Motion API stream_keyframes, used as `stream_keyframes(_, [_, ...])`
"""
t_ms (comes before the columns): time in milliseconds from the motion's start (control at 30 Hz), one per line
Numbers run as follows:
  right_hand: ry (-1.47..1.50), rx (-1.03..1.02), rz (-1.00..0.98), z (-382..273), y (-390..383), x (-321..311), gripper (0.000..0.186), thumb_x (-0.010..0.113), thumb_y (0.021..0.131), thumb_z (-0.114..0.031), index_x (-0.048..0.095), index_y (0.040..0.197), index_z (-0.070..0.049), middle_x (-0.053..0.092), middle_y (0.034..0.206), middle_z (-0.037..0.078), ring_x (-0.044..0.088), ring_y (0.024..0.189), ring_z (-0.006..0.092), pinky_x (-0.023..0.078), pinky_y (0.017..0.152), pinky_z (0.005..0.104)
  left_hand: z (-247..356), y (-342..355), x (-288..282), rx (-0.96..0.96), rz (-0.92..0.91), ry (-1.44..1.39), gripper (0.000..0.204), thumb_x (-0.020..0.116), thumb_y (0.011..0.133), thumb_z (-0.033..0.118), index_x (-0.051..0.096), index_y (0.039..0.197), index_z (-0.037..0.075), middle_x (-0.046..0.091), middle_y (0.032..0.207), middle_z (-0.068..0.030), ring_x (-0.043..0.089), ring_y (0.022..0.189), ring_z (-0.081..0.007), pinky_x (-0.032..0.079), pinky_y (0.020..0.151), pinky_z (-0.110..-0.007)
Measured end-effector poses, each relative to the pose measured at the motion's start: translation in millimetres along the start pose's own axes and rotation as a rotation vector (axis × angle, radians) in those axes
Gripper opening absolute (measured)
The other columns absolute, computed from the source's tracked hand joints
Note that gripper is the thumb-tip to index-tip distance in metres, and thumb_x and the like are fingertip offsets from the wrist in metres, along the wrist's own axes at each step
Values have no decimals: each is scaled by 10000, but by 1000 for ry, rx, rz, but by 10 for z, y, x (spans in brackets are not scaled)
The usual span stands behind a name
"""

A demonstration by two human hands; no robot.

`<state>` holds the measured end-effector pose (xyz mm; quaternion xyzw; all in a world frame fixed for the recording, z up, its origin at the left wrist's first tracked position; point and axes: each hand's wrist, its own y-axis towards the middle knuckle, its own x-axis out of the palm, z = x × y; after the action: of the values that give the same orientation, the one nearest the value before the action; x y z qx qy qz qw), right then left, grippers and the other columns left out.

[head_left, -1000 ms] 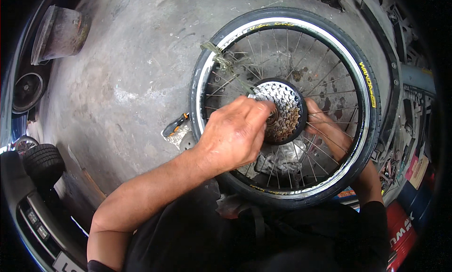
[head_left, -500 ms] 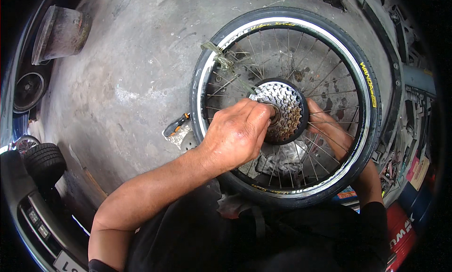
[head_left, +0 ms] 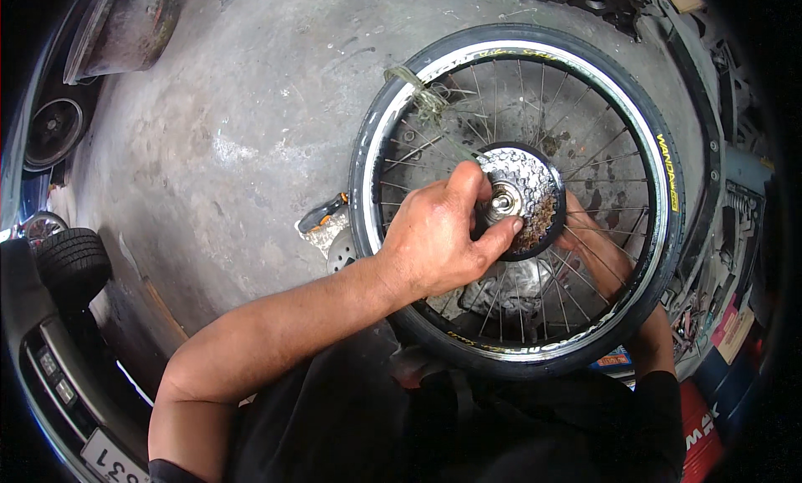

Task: Servicing and adjusting the hub and axle of a bicycle wheel.

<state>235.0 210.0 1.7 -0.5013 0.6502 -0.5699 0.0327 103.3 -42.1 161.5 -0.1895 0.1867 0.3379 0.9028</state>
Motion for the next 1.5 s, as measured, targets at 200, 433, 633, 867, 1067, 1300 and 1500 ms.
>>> stream_keyframes(200, [-117,-85,-17,-31,-72,-54,412,566,1102,-274,641,1354,43,751,1266,155,760,1065,219,653,955,414,45,85,-16,142,11,49,349,803,973,232,527,985,20,597,641,-105,649,561,-281,531,546,-426])
stream_keyframes(433, [81,-64,36,-22,-42,-26,335,555,1097,-251,694,1251,13,774,1167,132,772,987,198,674,887,391,76,142,-37,385,-25,326,202,731,954,38,551,1044,13,667,907,-202,696,821,-415,557,680,-504])
stream_keyframes(633, [219,-44,-69,180,141,-21,289,569,1090,-192,688,1258,10,776,1168,131,781,997,228,677,887,394,-26,206,46,392,-7,374,198,748,912,-10,621,1063,18,674,920,-178,698,872,-405,571,748,-476])
stream_keyframes(867, [169,-35,-141,225,99,221,360,636,1034,-90,616,1364,51,752,1245,146,776,1029,214,655,842,335,-105,203,4,440,-42,333,200,751,907,-36,624,1056,8,682,938,-182,703,879,-402,573,758,-468])
stream_keyframes(1067, [-226,-230,145,-338,-291,-443,397,715,1014,-190,638,1365,-21,741,1168,89,416,503,16,334,406,197,-171,299,65,449,-32,409,207,754,900,-38,629,1059,6,687,931,-188,706,875,-409,578,754,-473])
stream_keyframes(1300, [-235,-406,605,-838,-949,-1480,419,672,1029,-409,711,1228,-43,649,875,17,465,593,99,380,548,288,-280,458,31,483,34,496,166,728,933,-8,635,1068,16,711,946,-192,713,874,-421,573,765,-486])
stream_keyframes(1500, [-1259,-617,964,-698,-1140,-269,785,779,918,-563,607,1466,-27,626,1335,224,665,1179,376,515,1048,452,-140,470,123,344,38,468,151,723,974,39,638,1096,21,727,971,-185,732,888,-399,577,781,-476])
